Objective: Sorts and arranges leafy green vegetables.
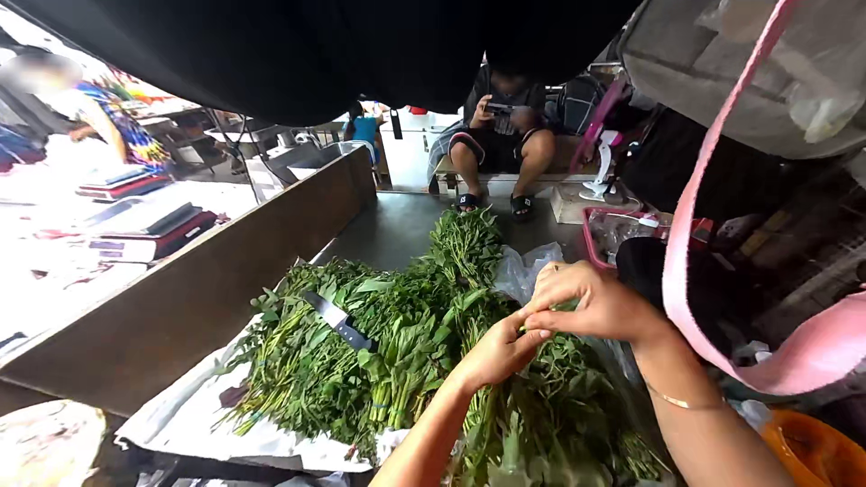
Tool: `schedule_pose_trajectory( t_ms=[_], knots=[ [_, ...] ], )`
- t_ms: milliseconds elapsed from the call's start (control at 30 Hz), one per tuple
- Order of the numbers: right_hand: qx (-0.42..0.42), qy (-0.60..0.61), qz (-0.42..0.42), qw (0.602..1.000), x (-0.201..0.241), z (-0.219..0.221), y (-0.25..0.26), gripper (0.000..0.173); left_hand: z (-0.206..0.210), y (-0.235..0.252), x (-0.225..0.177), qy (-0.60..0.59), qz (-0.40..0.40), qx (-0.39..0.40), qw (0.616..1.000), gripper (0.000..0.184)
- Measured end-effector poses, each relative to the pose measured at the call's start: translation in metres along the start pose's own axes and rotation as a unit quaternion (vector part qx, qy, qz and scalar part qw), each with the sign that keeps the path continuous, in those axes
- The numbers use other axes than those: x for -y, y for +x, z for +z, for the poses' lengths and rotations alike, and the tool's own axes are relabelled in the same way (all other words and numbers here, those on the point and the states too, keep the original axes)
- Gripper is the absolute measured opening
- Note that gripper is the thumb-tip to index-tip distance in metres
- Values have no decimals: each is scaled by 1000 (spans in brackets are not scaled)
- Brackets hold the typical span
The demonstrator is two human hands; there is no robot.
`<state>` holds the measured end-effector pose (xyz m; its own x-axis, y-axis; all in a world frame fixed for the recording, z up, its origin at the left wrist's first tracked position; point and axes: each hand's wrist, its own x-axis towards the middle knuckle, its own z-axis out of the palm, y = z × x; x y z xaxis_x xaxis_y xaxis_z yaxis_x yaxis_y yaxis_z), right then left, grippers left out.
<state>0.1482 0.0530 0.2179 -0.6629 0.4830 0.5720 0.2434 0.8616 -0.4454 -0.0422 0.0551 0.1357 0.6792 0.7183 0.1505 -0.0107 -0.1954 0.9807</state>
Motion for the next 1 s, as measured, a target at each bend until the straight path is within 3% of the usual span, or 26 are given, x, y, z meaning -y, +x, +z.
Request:
schedule_pose_trajectory(
  t_ms=[67,133,200,300,367,400,467,533,633,733,800,900,933,1000],
  knots=[
    [-10,-158,-56,986,22,23,-5,22,0,3,2,2,34,-83,996,36],
    [-64,-155,-96,981,29,52,-20,19,-3,4,2,-15,77,-133,988,37],
    [-186,19,-103,977,24,79,-35,14,-1,5,2,-63,108,-199,972,23],
    [-383,272,-55,881,19,101,-43,29,0,1,3,-131,194,-218,947,17],
    [-438,376,11,816,13,98,-42,41,0,-3,5,-108,267,-188,939,18],
    [-431,409,39,803,4,93,-43,51,0,-4,3,-78,281,-172,941,17],
    [-361,447,71,815,-16,79,-46,66,1,-8,-1,-9,261,-127,957,20],
    [-263,466,76,841,-33,56,-43,66,-1,-10,-5,50,200,-54,977,32],
    [-88,388,58,915,-47,14,-31,56,-1,-11,-8,64,140,38,987,50],
    [40,225,46,972,-27,-13,-11,30,6,-6,-6,36,120,54,991,40],
    [47,45,6,998,1,-6,-4,24,9,-6,-5,36,118,26,992,32],
    [-7,-215,-58,975,36,29,-15,22,6,-4,-5,68,122,-69,988,32],
    [-42,-243,-72,966,41,44,-22,19,5,-1,-3,68,122,-108,984,32],
    [-154,-146,-96,973,37,72,-35,13,3,3,3,14,136,-169,976,32]
  ],
)
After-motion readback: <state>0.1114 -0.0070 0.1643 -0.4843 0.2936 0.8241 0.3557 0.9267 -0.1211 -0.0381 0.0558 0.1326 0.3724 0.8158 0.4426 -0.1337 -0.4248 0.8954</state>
